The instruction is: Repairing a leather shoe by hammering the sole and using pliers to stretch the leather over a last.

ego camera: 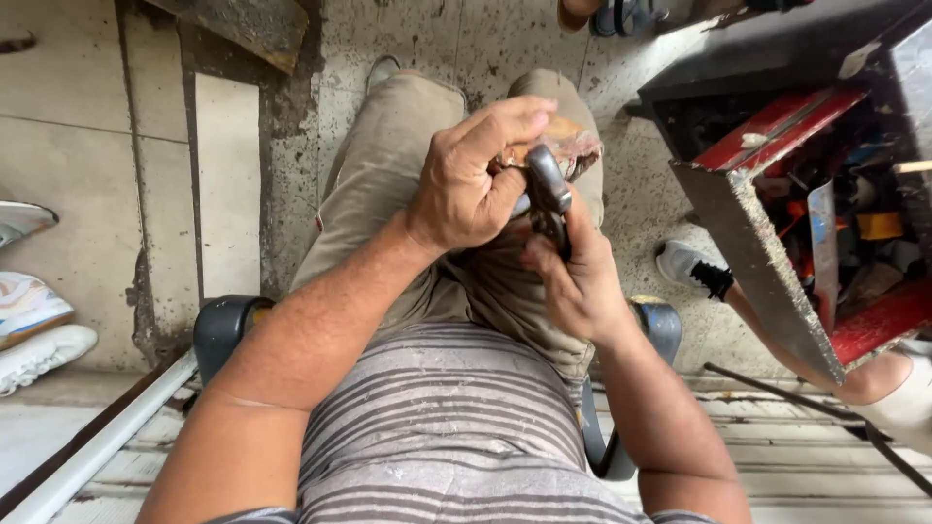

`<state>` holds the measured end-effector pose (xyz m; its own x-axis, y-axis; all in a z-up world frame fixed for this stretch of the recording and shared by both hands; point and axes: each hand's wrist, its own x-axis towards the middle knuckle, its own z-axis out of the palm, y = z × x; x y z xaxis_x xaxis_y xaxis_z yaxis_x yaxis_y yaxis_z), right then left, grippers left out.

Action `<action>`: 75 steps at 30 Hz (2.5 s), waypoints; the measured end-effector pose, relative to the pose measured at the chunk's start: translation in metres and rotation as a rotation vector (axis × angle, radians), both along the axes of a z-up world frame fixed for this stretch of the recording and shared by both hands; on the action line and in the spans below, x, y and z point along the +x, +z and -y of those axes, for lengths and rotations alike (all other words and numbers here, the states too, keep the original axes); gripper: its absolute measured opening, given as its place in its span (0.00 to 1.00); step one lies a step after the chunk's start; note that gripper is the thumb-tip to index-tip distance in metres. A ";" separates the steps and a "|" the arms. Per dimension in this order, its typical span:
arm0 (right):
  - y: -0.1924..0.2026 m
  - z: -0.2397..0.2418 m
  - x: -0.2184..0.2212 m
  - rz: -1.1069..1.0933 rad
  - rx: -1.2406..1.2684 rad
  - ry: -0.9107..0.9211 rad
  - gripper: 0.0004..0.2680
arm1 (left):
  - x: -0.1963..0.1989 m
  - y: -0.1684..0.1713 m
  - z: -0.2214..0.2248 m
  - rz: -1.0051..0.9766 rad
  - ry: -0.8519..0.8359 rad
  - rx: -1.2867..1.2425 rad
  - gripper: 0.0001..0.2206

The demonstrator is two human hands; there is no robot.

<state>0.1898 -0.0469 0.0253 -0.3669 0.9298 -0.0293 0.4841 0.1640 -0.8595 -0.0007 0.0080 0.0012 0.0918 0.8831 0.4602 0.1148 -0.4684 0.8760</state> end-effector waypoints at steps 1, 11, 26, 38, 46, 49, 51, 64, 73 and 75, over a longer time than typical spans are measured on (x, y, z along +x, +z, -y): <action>0.004 0.000 0.002 -0.279 -0.252 0.026 0.21 | 0.000 -0.001 0.002 0.023 -0.016 0.012 0.20; -0.049 0.024 -0.024 -0.459 -0.132 -0.114 0.19 | 0.006 -0.002 0.001 -0.059 0.079 0.061 0.16; -0.041 0.018 -0.024 -0.266 -0.032 -0.175 0.15 | 0.007 0.001 0.007 -0.147 0.178 -0.005 0.25; 0.051 -0.035 0.068 0.552 -0.181 0.370 0.20 | -0.010 0.021 -0.008 0.482 -0.628 -0.731 0.20; 0.061 -0.022 0.070 0.369 -0.110 0.388 0.10 | 0.016 0.018 0.003 0.129 -0.145 -0.655 0.14; 0.078 -0.016 0.093 0.347 -0.508 0.349 0.07 | 0.017 0.016 0.009 -0.079 0.024 -0.377 0.16; 0.087 -0.010 0.104 0.439 -0.773 0.286 0.11 | 0.027 0.016 0.021 -0.146 0.117 -0.264 0.16; 0.050 -0.044 0.057 0.268 0.086 0.211 0.25 | 0.052 -0.011 0.019 -0.448 0.529 -0.182 0.27; 0.033 -0.040 0.040 0.581 0.080 0.128 0.24 | 0.050 -0.025 0.021 -0.443 0.481 -0.213 0.29; 0.031 -0.045 0.037 0.512 0.251 0.279 0.29 | 0.049 -0.027 0.018 -0.416 0.470 -0.153 0.27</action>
<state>0.2268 -0.0018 0.0568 -0.5941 0.8022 -0.0586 0.7334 0.5103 -0.4491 0.0487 -0.0104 -0.0256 -0.1773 0.9253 0.3352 0.6215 -0.1588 0.7671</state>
